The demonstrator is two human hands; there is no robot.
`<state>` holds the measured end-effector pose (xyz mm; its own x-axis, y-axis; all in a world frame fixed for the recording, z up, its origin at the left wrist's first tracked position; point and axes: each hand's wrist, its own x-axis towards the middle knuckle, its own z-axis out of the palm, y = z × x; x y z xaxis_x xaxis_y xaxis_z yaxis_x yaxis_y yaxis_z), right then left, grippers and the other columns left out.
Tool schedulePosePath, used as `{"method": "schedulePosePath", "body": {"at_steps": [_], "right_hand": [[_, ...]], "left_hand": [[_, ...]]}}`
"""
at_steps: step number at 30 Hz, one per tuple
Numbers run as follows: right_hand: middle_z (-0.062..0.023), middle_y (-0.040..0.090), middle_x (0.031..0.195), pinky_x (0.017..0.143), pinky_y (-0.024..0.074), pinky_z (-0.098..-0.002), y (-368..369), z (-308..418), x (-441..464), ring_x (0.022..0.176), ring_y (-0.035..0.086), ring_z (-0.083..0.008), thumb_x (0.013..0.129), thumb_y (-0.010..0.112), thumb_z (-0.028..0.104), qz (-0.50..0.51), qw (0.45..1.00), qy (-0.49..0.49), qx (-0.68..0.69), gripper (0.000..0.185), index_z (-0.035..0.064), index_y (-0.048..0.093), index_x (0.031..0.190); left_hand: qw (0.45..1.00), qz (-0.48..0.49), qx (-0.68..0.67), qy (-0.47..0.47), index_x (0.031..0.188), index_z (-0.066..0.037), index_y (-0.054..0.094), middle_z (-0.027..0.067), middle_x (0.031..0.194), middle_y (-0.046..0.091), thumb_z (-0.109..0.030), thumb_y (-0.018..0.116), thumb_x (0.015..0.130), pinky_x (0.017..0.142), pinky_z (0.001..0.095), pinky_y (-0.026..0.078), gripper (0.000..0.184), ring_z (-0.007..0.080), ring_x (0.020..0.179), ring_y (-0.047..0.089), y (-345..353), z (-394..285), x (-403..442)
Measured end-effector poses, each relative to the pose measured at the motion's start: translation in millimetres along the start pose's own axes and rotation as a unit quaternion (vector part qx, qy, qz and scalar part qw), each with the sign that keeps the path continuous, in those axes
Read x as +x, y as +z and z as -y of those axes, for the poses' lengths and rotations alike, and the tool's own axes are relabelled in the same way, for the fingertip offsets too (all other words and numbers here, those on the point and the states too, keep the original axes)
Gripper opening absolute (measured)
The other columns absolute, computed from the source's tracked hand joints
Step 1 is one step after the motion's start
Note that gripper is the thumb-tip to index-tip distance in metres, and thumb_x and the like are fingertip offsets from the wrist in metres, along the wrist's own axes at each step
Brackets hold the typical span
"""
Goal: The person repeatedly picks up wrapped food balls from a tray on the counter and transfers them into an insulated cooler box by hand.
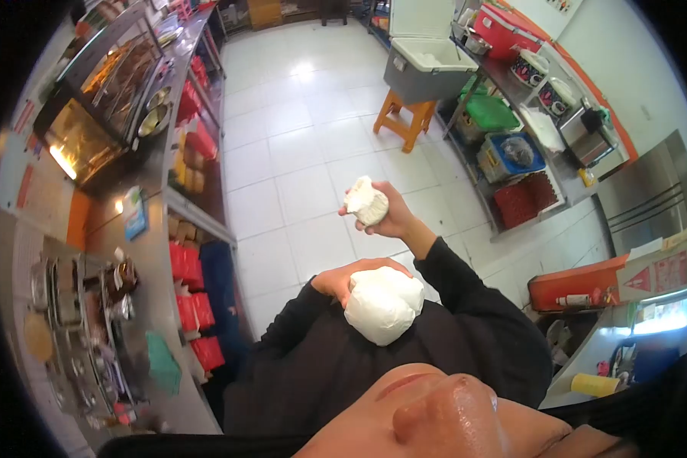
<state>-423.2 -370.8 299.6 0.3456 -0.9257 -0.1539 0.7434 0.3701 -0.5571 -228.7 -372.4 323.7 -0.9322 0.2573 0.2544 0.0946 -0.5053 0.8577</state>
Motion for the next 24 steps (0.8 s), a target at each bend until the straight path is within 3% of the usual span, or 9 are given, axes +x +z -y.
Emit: {"method": "schedulePosePath", "body": {"at_steps": [3,6,10,13,17,21,24], "right_hand": [[-0.0199,0.062,0.109,0.044,0.0489,-0.0310,-60.0,61.8,-14.3,0.070,0.066,-0.0291,0.090,0.048,0.049,-0.082,0.995,-0.054,-0.017,0.050,0.0109,0.051,0.122],[-0.0183,0.064,0.104,0.049,0.0506,-0.0308,-125.2,100.8,-49.0,0.074,0.066,-0.0310,0.089,0.054,0.046,-0.253,0.957,-0.143,0.011,0.047,0.0104,0.051,0.120],[-0.0155,0.064,0.101,0.064,0.0576,-0.0440,-234.4,150.5,-114.2,0.084,0.067,-0.0331,0.086,0.062,0.039,-0.397,0.889,-0.224,0.052,0.046,0.0072,0.051,0.118],[-0.0151,0.064,0.102,0.067,0.0578,-0.0460,-298.6,208.5,-141.9,0.090,0.066,-0.0329,0.086,0.063,0.039,-0.500,0.822,-0.268,0.049,0.046,0.0074,0.051,0.117],[-0.0133,0.064,0.102,0.072,0.0570,-0.0477,-373.2,324.5,-132.1,0.093,0.065,-0.0305,0.086,0.063,0.039,-0.545,0.786,-0.286,0.051,0.045,0.0088,0.052,0.117],[-0.0146,0.064,0.107,0.075,0.0547,-0.0489,-446.7,467.2,-66.2,0.093,0.065,-0.0329,0.089,0.058,0.036,-0.434,0.868,-0.244,-0.010,0.044,0.0068,0.051,0.121],[-0.0145,0.065,0.105,0.074,0.0549,-0.0482,-493.3,578.0,19.6,0.092,0.065,-0.0314,0.091,0.054,0.035,-0.400,0.896,-0.187,-0.043,0.042,0.0067,0.051,0.122]], "left_hand": [[0.998,0.059,-0.016,-0.016,0.139,0.000,0.040,0.0151,0.140,0.045,-0.067,0.087,0.043,0.107,0.0436,0.036,0.126,0.0267,0.130,0.045,-73.7,-30.4,63.3],[0.991,0.108,-0.068,-0.049,0.139,-0.001,0.040,0.0142,0.141,0.045,-0.065,0.087,0.046,0.107,0.0432,0.035,0.123,0.0260,0.131,0.044,-136.3,-42.2,123.0],[0.981,0.161,-0.079,-0.073,0.140,-0.003,0.040,0.0127,0.142,0.044,-0.063,0.087,0.050,0.108,0.0421,0.034,0.118,0.0247,0.132,0.043,-238.5,-44.4,199.3],[0.979,0.178,-0.067,-0.078,0.140,-0.003,0.041,0.0125,0.142,0.045,-0.063,0.087,0.050,0.108,0.0417,0.035,0.117,0.0247,0.131,0.043,-317.9,-51.0,266.1],[0.980,0.177,-0.047,-0.082,0.139,-0.003,0.042,0.0126,0.142,0.045,-0.061,0.088,0.050,0.108,0.0410,0.035,0.116,0.0248,0.131,0.044,-403.9,-83.8,364.3],[0.987,0.139,-0.044,-0.074,0.139,-0.001,0.042,0.0144,0.141,0.045,-0.063,0.090,0.042,0.106,0.0418,0.036,0.125,0.0264,0.130,0.045,-480.9,-106.5,421.0],[0.993,0.096,-0.056,-0.044,0.140,-0.001,0.041,0.0148,0.142,0.043,-0.062,0.090,0.042,0.107,0.0419,0.036,0.125,0.0270,0.131,0.043,-533.8,-124.9,444.4]]}}
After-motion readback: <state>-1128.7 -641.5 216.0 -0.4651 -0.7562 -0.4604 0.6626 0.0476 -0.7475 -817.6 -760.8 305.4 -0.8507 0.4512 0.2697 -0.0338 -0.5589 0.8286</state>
